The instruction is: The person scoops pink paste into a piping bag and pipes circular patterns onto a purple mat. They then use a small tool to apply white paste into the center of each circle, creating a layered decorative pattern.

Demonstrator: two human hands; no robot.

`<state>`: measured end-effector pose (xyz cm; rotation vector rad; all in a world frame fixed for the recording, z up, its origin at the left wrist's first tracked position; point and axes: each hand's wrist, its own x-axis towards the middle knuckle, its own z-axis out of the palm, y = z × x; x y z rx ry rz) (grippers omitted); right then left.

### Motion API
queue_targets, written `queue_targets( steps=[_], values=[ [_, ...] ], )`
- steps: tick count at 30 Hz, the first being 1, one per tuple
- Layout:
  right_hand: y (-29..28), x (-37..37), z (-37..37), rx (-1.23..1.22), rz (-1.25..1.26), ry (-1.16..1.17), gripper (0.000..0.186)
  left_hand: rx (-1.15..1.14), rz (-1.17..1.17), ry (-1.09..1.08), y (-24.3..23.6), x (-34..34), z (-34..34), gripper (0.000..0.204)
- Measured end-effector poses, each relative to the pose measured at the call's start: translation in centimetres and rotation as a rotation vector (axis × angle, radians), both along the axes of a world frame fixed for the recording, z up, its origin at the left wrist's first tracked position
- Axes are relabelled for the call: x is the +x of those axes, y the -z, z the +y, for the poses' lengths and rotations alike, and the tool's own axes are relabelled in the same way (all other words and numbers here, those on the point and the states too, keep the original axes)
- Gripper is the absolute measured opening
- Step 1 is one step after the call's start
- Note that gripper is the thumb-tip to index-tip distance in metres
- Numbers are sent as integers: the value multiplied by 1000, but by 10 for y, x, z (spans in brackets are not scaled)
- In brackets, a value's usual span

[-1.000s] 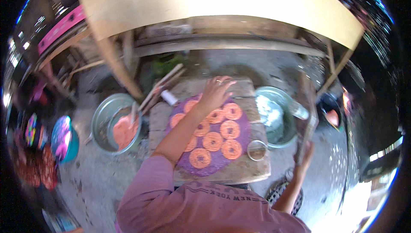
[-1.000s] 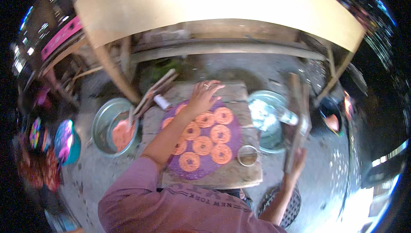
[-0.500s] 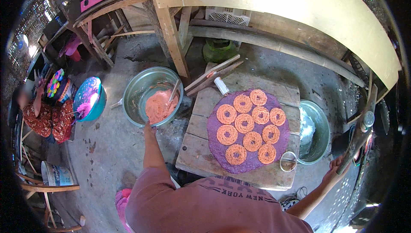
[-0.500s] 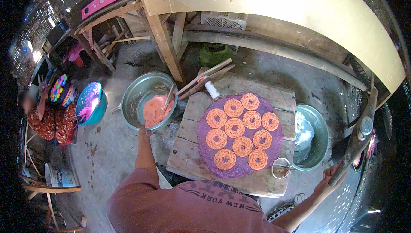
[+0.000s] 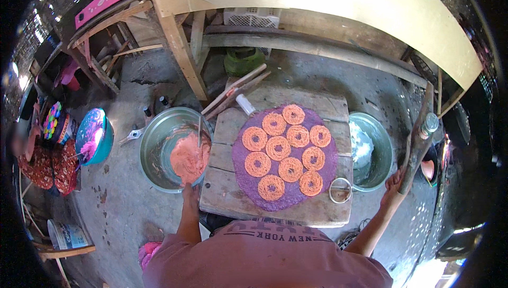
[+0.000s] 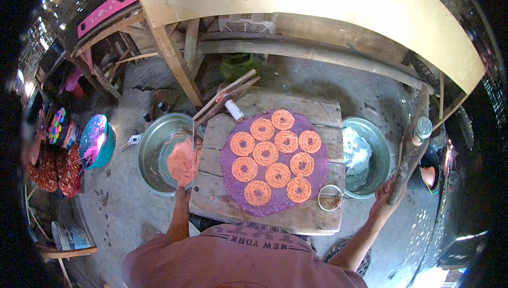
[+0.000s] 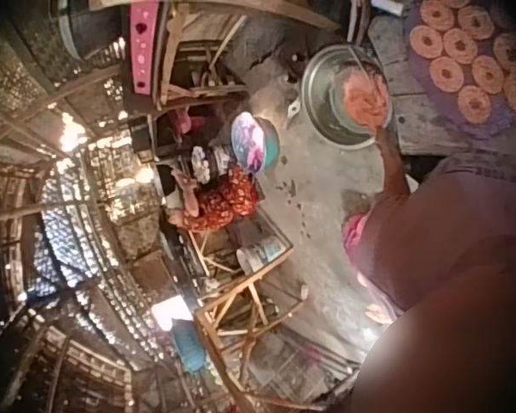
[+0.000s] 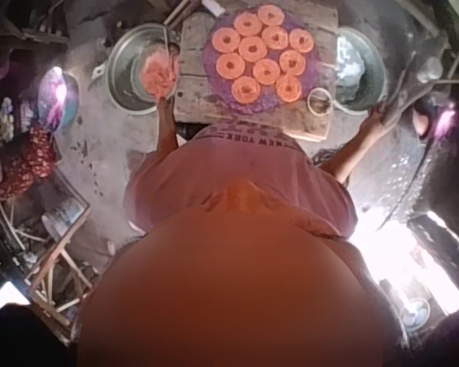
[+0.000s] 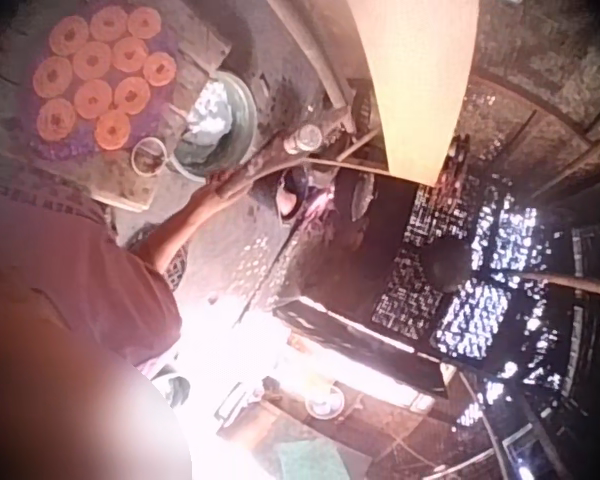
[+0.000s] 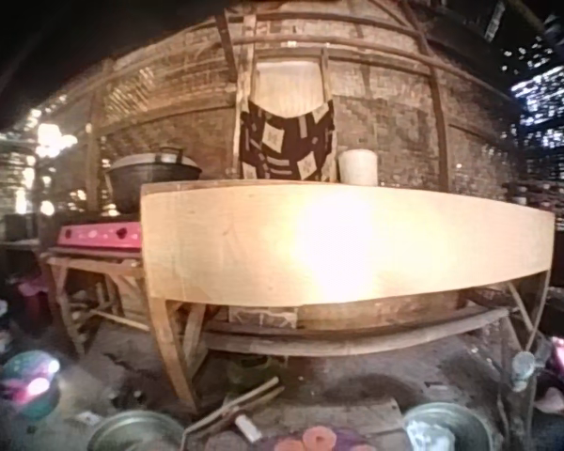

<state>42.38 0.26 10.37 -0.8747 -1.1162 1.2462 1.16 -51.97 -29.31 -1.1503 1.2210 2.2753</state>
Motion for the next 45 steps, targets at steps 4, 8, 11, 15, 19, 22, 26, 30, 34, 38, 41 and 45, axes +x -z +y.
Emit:
queue_targets(
  steps=[4, 8, 11, 15, 19, 22, 26, 30, 34, 38, 41, 45],
  values=[
    [8, -16, -1, 44, -23, -76, 17, 98, 97, 238, 5, 47, -15, 36],
    [3, -21, -15, 209, -254, -173, 16, 272, -17, 570, -74, 69, -49, 43],
    [-2, -27, -30, 327, -436, -155, 20, -1086, 206, 1317, -190, 56, -54, 51],
    [10, -51, -69, 336, -522, -388, 18, -897, 1017, 826, -341, 16, 47, 60],
    [30, -87, -118, 498, -635, -689, 17, 446, 986, 835, -415, 57, 192, 78],
    [15, -96, -128, 736, -963, -864, 23, 783, 801, 861, -455, 68, 246, 74],
    [-34, -104, -95, 367, -650, -1100, 57, 932, 749, 794, -488, 54, 279, 61],
    [-55, -129, -73, -200, -250, -1729, 91, 1011, 709, 664, -492, 49, 300, 58],
    [-48, -152, -75, -774, -230, -1821, 100, 1096, 772, 742, -477, 36, 298, 77],
    [-45, -167, -65, -867, -247, -1799, 97, 1248, 767, 834, -449, 11, 292, 93],
    [-43, -178, -58, -919, -338, -1789, 99, 1287, 731, 876, -425, -1, 296, 87],
    [-43, -187, -58, -1030, -324, -1866, 101, 1444, 678, 816, -404, -10, 303, 72]
  ],
)
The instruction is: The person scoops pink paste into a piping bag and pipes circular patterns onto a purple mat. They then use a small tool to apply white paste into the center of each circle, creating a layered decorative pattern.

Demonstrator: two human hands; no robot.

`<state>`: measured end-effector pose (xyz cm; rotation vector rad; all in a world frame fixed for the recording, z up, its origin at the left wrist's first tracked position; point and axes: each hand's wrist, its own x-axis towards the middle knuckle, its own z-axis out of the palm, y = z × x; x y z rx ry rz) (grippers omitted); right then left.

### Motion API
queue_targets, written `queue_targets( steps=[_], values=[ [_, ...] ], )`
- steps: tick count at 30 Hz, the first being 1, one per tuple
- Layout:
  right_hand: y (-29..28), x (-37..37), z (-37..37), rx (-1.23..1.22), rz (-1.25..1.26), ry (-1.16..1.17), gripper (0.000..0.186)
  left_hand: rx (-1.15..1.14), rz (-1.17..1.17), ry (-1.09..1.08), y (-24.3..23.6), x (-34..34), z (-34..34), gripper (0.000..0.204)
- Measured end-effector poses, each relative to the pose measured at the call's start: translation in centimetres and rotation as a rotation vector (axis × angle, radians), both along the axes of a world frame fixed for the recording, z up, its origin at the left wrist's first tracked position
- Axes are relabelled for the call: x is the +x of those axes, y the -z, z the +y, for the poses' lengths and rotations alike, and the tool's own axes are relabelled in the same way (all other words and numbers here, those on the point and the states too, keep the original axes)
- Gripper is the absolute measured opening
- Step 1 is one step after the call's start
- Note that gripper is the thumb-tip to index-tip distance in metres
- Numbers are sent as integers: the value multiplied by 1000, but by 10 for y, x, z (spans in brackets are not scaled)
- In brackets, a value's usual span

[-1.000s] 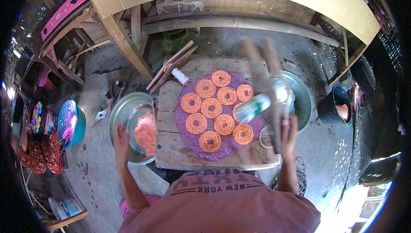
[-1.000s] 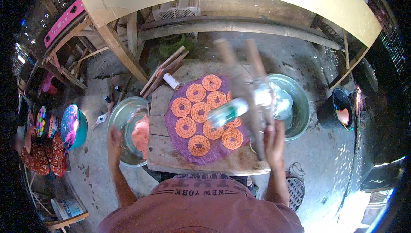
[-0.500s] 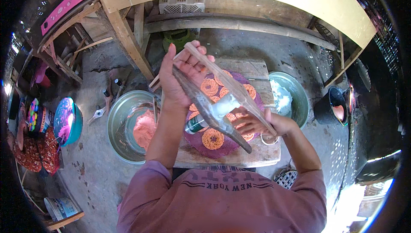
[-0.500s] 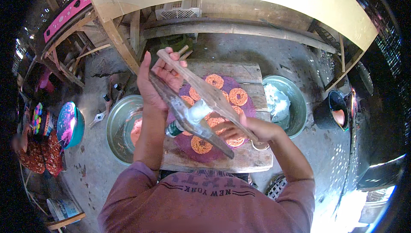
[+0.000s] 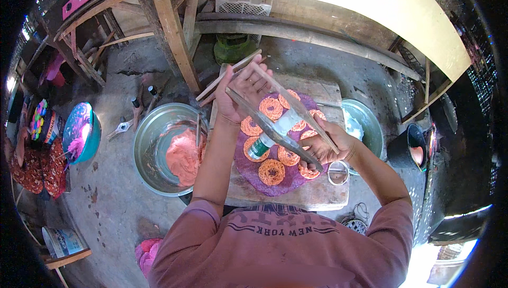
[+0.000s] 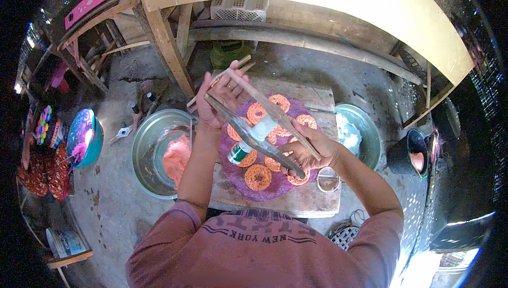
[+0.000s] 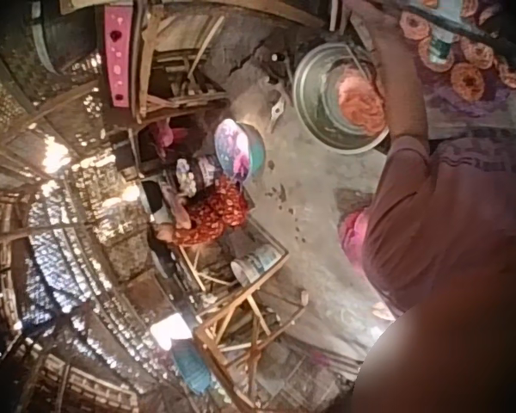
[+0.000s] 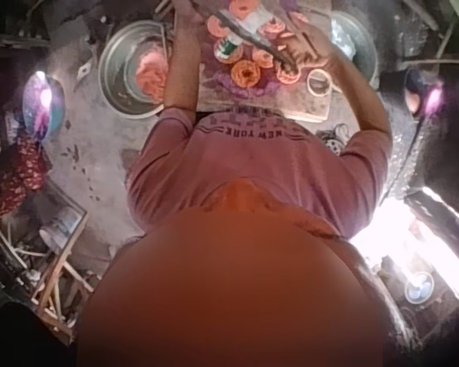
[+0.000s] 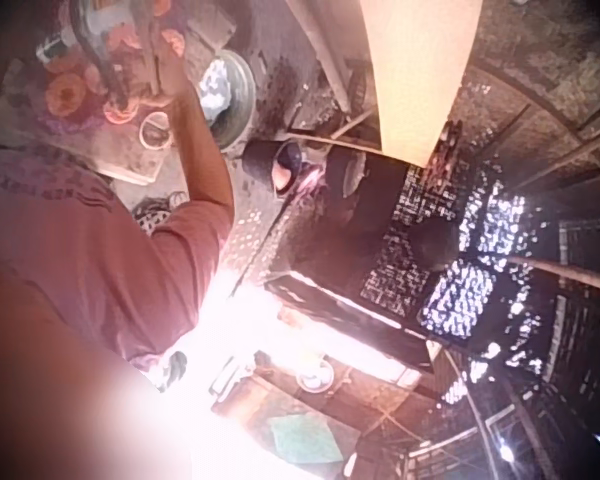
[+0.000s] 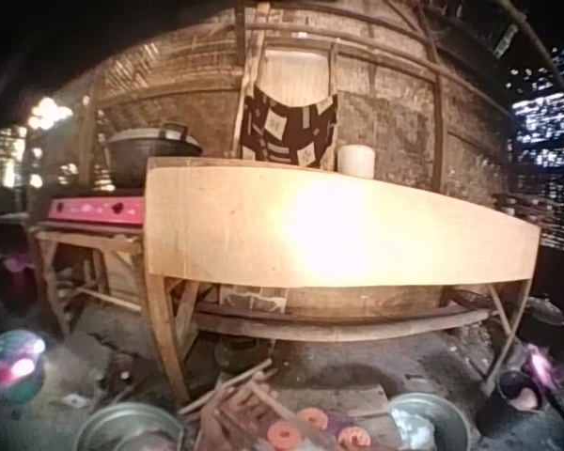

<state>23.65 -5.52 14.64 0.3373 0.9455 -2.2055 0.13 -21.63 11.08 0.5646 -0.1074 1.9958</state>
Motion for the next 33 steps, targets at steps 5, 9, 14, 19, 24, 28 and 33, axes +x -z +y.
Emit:
queue_targets(
  steps=[5, 9, 14, 19, 24, 28, 33],
  values=[
    [2, -6, -3, 272, -17, 51, 102, -95, -105, 12, 22, -11, 4, 40],
    [7, -18, -5, 494, 40, -36, 105, 66, -230, 37, 53, -15, 10, 36],
    [13, -25, -15, 842, -25, -71, 107, 44, -245, -123, 90, -16, 5, 41],
    [11, -27, -37, 1025, 5, -106, 107, -11, -256, -226, 102, -13, -9, 39],
    [1, -29, -44, 1015, 55, -138, 94, 37, -292, -219, 99, -15, -8, 41],
    [0, -21, -38, 1084, 47, -148, 96, -19, -300, -249, 102, -7, -5, 43],
    [21, -18, -54, 1041, 79, -77, 98, -31, -211, -176, 86, -8, -16, 46]
  ],
)
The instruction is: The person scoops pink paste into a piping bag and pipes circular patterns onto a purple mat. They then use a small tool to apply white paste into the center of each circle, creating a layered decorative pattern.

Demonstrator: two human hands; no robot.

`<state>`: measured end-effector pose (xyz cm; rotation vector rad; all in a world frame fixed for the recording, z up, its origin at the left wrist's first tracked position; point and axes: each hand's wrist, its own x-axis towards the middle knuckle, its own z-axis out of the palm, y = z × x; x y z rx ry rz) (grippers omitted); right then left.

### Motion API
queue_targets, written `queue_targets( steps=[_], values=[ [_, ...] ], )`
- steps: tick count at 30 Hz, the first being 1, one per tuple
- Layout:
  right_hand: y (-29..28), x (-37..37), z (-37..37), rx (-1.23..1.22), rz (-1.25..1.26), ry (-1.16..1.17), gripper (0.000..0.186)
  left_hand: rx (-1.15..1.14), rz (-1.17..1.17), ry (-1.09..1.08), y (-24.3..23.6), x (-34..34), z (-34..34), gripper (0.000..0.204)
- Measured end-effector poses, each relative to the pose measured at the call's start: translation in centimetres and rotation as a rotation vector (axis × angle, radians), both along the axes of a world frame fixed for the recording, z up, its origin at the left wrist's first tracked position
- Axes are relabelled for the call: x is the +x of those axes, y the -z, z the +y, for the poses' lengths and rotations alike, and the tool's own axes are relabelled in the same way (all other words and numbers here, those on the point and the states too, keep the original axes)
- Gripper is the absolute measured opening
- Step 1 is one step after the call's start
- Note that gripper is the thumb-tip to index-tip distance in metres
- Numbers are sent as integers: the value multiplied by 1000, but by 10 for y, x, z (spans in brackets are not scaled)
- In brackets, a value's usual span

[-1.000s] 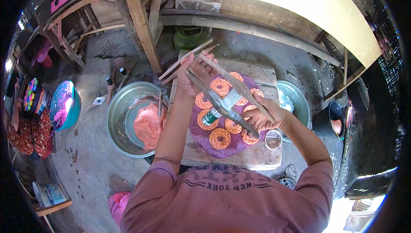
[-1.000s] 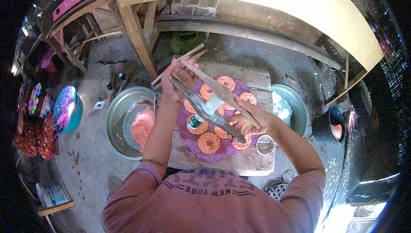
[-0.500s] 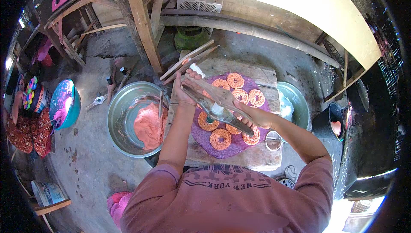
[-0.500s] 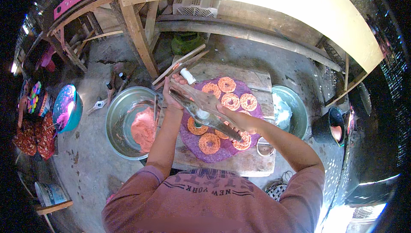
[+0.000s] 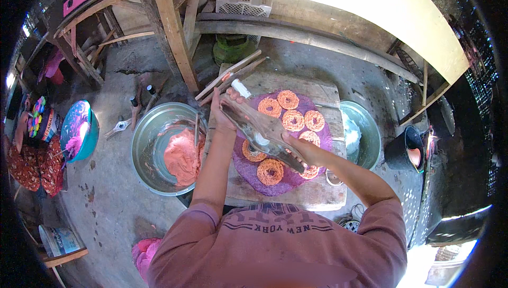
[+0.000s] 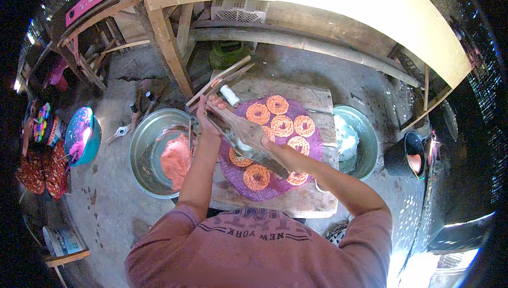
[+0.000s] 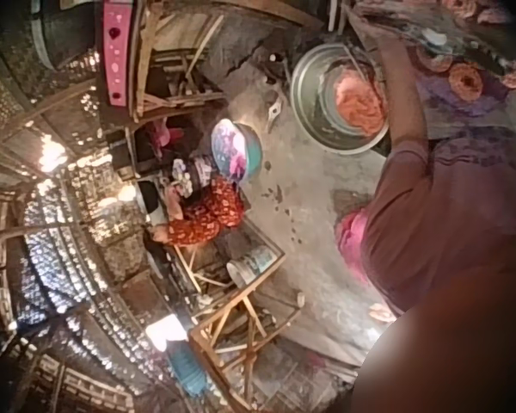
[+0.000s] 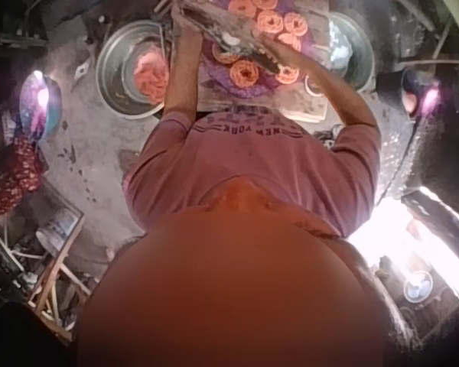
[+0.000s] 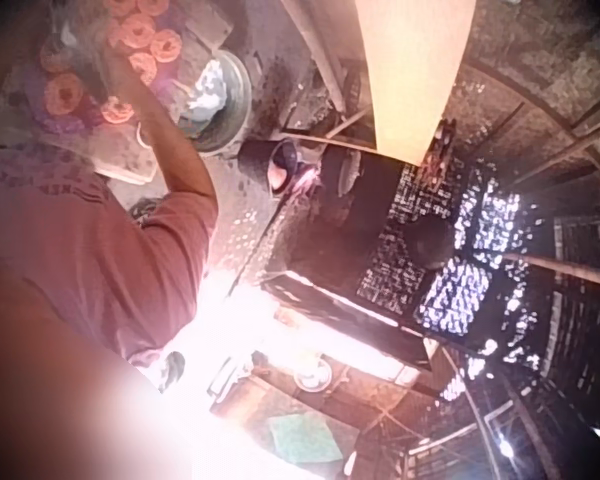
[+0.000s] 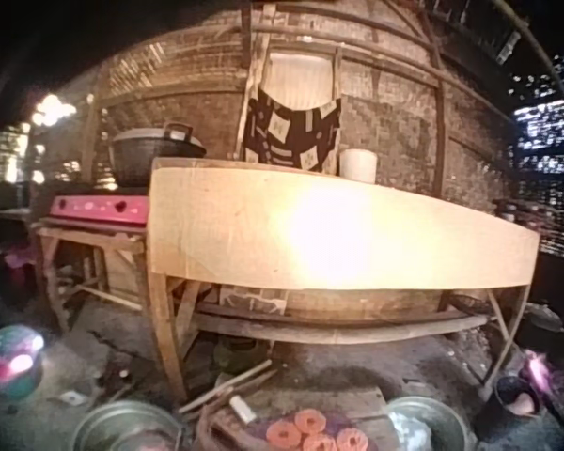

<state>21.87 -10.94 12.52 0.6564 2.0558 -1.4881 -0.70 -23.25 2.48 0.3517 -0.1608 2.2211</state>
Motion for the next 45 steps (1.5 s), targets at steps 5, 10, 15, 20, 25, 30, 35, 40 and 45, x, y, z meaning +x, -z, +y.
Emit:
queue_targets(
  steps=[5, 10, 15, 20, 25, 30, 35, 40, 45],
  values=[
    [-4, 7, 17, -155, 208, 47, 96, -53, 191, 41, -61, -20, 16, 46],
    [-27, 23, 76, -98, 111, 141, 88, 20, 183, 84, -80, -6, 72, 41],
    [-24, 21, 87, -119, 13, 121, 97, 48, 49, 91, -28, -2, 105, 42],
    [-11, 15, 75, -51, 55, 50, 103, -42, 39, -19, 16, -7, 96, 41],
    [7, 1, 68, 183, 54, 103, 108, -90, 8, -24, 17, -16, 87, 43],
    [3, 9, 80, 162, 57, 126, 98, -68, 25, -34, 14, -10, 94, 34],
    [17, 14, 72, 135, 116, 172, 95, -185, -6, -40, 18, -6, 88, 42],
    [27, 9, 64, 112, 206, 184, 95, -73, 143, 109, -21, -22, 88, 46],
    [-15, 28, 89, -84, 273, 183, 97, -60, 247, 126, -73, -15, 123, 41]
  ],
)
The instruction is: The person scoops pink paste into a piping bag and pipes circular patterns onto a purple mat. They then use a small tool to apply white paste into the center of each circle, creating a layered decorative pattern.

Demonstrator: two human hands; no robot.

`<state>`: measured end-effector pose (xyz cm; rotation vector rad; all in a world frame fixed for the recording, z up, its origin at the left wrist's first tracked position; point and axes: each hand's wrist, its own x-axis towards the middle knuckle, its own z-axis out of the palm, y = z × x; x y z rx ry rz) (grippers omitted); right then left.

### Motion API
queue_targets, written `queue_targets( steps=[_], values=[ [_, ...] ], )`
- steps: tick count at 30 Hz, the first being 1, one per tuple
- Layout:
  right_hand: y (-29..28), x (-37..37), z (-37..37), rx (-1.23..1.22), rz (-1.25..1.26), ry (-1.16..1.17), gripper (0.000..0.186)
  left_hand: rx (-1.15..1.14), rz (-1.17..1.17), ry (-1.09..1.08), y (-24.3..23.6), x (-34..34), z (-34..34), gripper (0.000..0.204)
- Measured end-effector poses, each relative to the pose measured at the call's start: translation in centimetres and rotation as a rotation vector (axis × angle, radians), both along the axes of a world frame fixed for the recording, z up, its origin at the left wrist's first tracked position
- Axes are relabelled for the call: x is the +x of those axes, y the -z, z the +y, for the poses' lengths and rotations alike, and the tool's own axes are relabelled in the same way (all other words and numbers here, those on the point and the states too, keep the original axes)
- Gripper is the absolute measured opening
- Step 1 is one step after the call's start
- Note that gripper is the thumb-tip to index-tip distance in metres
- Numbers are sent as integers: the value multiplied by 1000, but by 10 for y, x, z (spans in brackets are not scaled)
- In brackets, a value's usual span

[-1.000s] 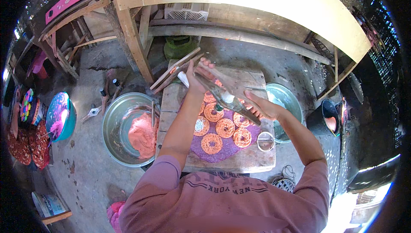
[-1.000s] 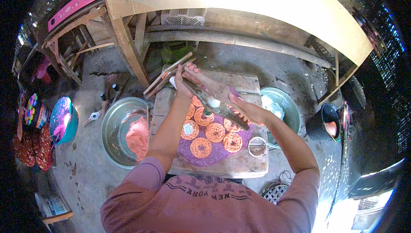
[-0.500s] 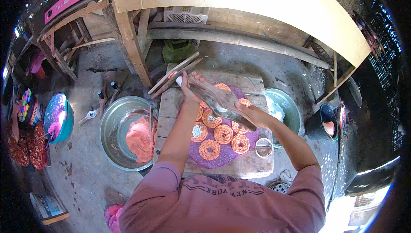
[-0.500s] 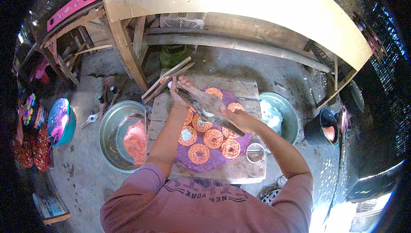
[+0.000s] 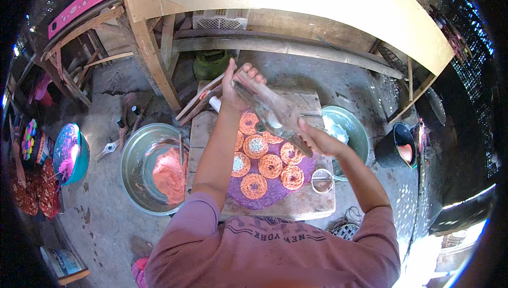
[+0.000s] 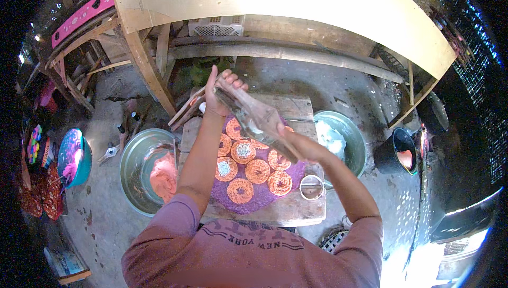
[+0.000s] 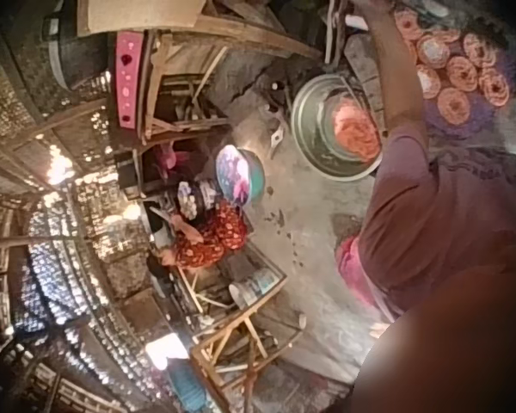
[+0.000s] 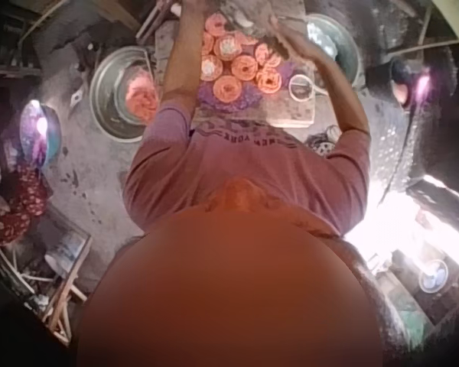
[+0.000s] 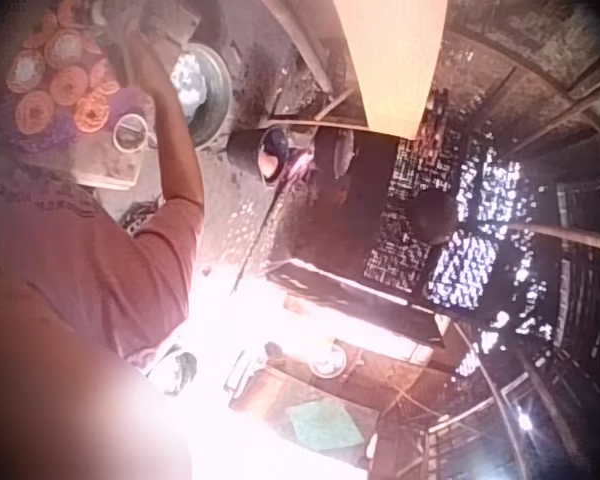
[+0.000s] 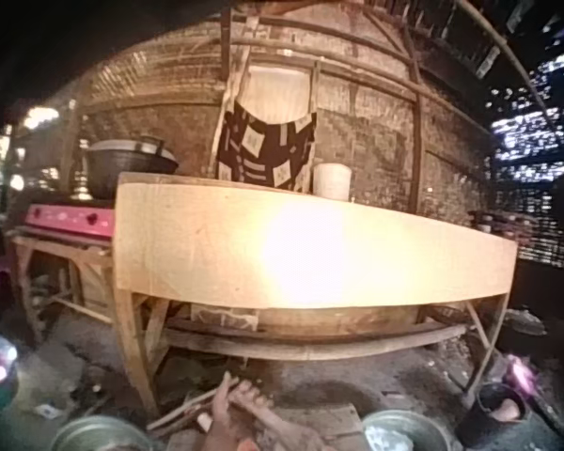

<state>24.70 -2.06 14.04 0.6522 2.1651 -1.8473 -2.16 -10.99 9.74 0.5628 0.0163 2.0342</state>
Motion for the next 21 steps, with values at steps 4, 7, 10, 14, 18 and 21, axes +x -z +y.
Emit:
queue_targets(
  steps=[4, 7, 10, 14, 18, 21],
  values=[
    [-19, 7, 26, 67, -121, 48, 90, 34, -131, -21, 13, 19, 34, 43],
    [-4, 1, 37, 76, -189, 18, 85, -132, -320, -78, 49, 21, 47, 43],
    [18, -9, 40, 195, -174, 24, 89, -55, -238, -83, 78, 10, 50, 36],
    [22, -13, 45, 314, -217, 62, 94, 40, -201, -35, 91, -1, 60, 34],
    [15, -5, 46, 271, -191, 70, 90, -5, -239, -50, 97, 6, 62, 34],
    [24, -3, 38, 227, -153, 98, 91, -34, -191, -64, 94, 10, 51, 35]
  ],
)
